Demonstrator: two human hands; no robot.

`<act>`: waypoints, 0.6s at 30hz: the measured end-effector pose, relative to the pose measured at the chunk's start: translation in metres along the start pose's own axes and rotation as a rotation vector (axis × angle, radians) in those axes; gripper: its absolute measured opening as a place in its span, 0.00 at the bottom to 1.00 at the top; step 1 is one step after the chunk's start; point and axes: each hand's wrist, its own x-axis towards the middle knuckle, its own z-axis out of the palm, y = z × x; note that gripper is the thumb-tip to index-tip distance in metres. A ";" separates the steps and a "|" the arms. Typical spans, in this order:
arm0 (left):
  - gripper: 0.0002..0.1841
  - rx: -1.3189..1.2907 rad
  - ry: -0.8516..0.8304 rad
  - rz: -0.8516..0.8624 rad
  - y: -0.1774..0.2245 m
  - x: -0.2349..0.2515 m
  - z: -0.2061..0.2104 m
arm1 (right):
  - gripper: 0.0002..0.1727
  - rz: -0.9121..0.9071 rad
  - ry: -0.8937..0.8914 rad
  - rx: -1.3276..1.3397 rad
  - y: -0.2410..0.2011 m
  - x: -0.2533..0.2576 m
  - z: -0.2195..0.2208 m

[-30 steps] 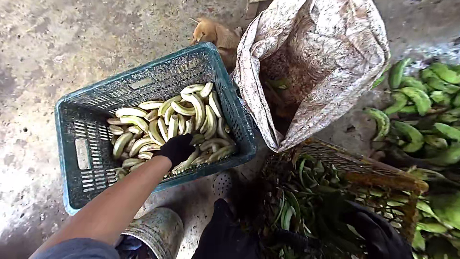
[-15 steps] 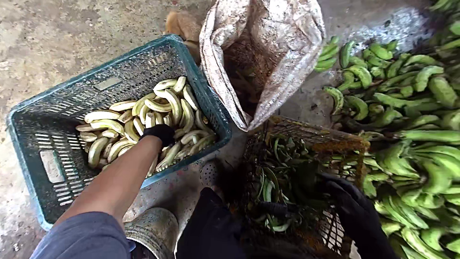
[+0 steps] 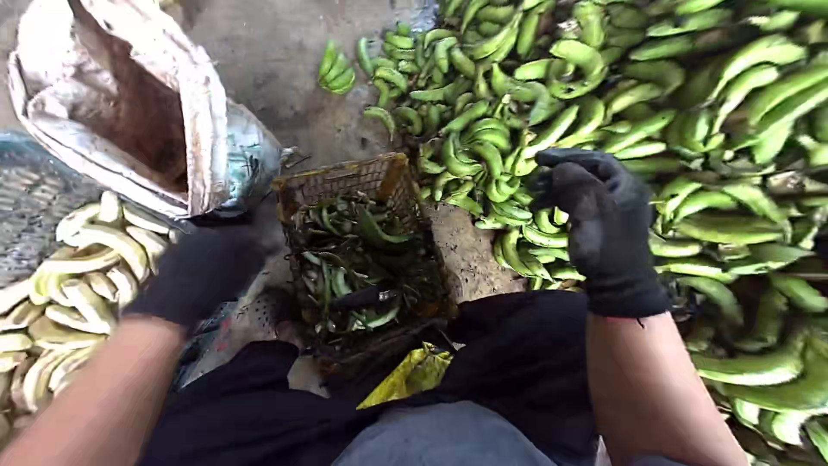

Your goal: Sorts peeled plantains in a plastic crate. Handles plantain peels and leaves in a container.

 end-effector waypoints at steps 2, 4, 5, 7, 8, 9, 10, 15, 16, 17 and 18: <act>0.16 0.114 -0.121 0.187 0.052 0.010 0.052 | 0.21 0.035 -0.109 -0.102 0.003 0.014 0.021; 0.28 0.242 -0.287 0.177 0.088 0.024 0.115 | 0.20 0.028 -0.310 -0.359 0.013 0.026 0.069; 0.30 0.259 -0.372 0.129 0.103 0.028 0.139 | 0.20 0.021 -0.414 -0.485 0.021 0.027 0.098; 0.26 0.200 -0.386 0.017 0.121 0.025 0.177 | 0.19 0.009 -0.559 -0.625 0.044 0.023 0.152; 0.25 0.176 -0.350 -0.021 0.123 0.022 0.191 | 0.20 -0.005 -0.584 -0.645 0.059 0.020 0.175; 0.26 0.159 -0.320 -0.052 0.123 0.019 0.201 | 0.23 -0.005 -0.598 -0.668 0.073 0.018 0.194; 0.28 0.142 -0.315 -0.074 0.123 0.015 0.203 | 0.28 0.036 -0.609 -0.679 0.084 0.018 0.207; 0.33 -0.259 -0.235 -0.185 0.133 -0.001 0.174 | 0.41 0.126 -0.599 -0.774 0.124 0.028 0.225; 0.34 -0.445 -0.209 -0.235 0.137 -0.003 0.163 | 0.42 0.113 -0.594 -0.783 0.122 0.031 0.224; 0.33 -0.649 -0.179 -0.275 0.140 -0.005 0.155 | 0.43 0.102 -0.596 -0.779 0.120 0.032 0.222; 0.31 -0.850 -0.148 -0.301 0.141 -0.005 0.151 | 0.44 0.091 -0.599 -0.777 0.116 0.032 0.218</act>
